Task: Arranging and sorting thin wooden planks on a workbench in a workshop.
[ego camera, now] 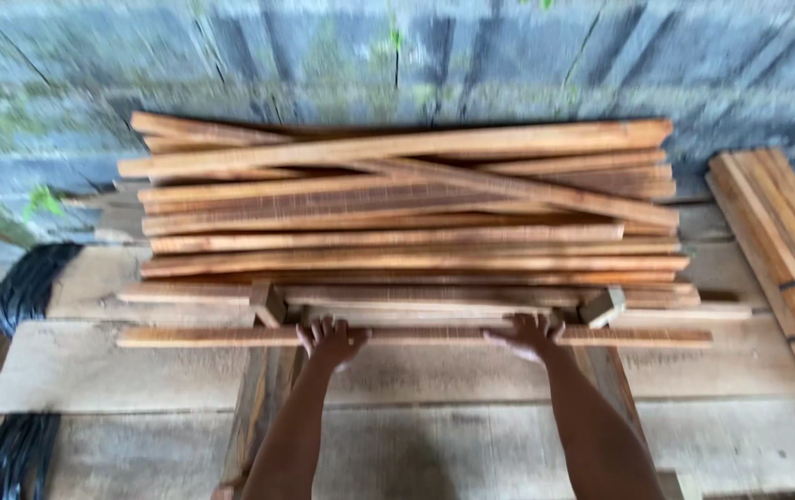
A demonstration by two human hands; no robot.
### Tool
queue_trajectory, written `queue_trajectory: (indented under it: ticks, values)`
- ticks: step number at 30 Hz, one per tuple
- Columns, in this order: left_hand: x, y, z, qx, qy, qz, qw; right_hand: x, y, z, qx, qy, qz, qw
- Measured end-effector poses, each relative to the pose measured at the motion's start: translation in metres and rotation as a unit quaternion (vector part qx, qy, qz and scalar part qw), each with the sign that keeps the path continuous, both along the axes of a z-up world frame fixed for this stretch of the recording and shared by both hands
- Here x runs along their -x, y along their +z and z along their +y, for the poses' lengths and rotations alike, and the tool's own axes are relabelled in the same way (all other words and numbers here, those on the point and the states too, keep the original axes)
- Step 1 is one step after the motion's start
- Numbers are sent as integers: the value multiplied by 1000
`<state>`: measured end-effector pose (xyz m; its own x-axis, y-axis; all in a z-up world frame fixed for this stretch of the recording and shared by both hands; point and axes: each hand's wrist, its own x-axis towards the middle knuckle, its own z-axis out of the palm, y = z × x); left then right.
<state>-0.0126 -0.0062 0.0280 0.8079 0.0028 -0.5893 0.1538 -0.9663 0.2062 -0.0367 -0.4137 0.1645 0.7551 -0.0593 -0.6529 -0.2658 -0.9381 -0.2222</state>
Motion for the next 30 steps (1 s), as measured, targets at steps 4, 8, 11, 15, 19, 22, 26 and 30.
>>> queue_trajectory:
  ticks: [4,8,11,15,19,22,26,30]
  values:
    - [-18,-41,6,16,4,20,1000,-5,-51,-19,-17,-19,-18,1000]
    - [-23,-35,4,11,2,51,999,-21,-104,-40,-78,-72,-48,993]
    - [-18,-20,0,-9,-3,50,999,-12,-79,-30,-82,-75,-47,993]
    - [-15,-12,-1,-3,-5,41,999,-12,-81,-33,-87,-77,-49,992]
    - [-7,11,-2,-4,-9,34,999,-12,-82,-34,-76,-71,-54,993]
    - [-14,6,0,11,-9,30,999,-1,-31,-17,-72,-46,-58,995]
    - [-14,-20,4,20,-4,43,999,6,-29,-13,-86,-45,-56,994]
    - [-17,-26,3,18,12,32,999,4,-6,-3,-34,-7,-22,999]
